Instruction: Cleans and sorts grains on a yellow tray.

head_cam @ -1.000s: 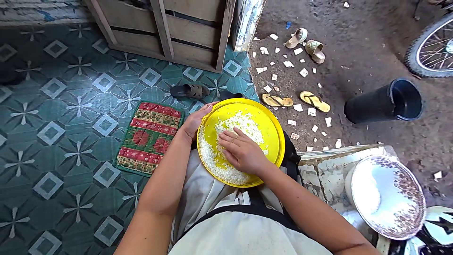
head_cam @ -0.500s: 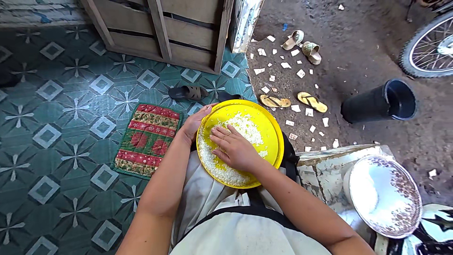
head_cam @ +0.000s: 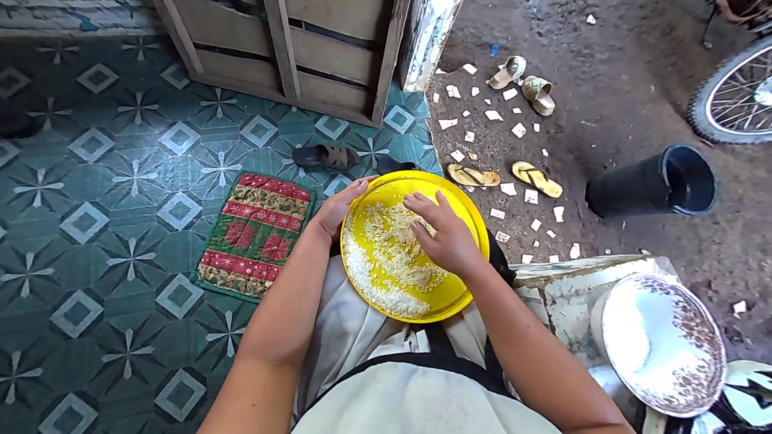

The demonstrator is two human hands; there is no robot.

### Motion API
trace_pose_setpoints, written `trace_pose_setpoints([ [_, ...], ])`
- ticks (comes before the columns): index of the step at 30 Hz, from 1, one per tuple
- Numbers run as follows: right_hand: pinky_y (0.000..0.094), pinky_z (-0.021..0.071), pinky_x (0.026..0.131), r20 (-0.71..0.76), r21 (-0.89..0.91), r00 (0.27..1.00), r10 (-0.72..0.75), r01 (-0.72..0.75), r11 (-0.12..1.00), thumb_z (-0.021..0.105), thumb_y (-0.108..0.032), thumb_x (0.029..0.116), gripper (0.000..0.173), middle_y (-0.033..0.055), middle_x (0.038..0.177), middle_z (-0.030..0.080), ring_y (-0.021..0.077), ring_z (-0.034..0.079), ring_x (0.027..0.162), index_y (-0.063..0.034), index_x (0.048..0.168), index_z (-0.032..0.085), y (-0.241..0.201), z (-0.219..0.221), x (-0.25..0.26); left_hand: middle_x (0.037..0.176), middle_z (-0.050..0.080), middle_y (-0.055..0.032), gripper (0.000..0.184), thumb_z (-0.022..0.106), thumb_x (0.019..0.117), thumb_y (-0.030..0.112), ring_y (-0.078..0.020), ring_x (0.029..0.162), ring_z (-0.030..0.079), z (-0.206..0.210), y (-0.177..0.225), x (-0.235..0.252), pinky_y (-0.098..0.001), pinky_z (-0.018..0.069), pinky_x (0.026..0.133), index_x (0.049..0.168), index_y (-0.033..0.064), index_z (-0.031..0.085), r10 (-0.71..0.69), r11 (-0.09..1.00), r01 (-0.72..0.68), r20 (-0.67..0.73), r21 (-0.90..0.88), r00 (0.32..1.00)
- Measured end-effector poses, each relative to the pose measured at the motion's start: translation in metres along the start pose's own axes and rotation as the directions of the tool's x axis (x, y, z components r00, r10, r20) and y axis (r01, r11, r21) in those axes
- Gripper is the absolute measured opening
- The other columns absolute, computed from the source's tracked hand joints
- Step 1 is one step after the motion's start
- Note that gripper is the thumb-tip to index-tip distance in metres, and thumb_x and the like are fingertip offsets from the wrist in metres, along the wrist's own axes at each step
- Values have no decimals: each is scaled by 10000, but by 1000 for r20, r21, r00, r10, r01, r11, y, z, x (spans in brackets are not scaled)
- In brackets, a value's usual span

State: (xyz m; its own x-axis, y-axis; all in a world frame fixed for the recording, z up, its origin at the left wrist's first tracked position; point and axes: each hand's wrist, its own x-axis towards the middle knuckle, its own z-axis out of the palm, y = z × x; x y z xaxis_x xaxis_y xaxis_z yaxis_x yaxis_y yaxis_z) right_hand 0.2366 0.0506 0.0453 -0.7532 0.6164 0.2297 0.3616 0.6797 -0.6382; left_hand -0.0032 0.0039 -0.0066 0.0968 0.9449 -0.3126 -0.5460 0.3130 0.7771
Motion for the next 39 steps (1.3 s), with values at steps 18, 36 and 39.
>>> trace_pose_setpoints([
  [18,608,233,1229,68,-123,997,-35,44,991,540,-261,1045,413,119,1456,596,289,485,1430,-30,1378,621,6,2,-4,1232,678,-70,452,228,1113,305,-142,1083,681,-3,0,2,-306,584,901,1483,131,422,3,999,-1,39,-47,999],
  [36,650,220,1218,20,-71,997,-68,69,995,530,-141,1005,379,86,1402,644,295,512,1408,-40,1353,642,6,6,-25,1217,685,-54,445,228,1114,315,-129,1072,682,2,0,3,-301,584,890,1467,146,440,-14,1000,14,10,-2,1000],
  [39,667,202,1214,103,-136,993,-58,72,988,516,-157,1005,380,63,1408,643,288,482,1433,-63,1345,657,4,16,-29,1214,686,-52,451,212,1116,313,-124,1065,683,5,0,6,-300,583,891,1461,146,448,-18,1000,18,15,1,1000],
])
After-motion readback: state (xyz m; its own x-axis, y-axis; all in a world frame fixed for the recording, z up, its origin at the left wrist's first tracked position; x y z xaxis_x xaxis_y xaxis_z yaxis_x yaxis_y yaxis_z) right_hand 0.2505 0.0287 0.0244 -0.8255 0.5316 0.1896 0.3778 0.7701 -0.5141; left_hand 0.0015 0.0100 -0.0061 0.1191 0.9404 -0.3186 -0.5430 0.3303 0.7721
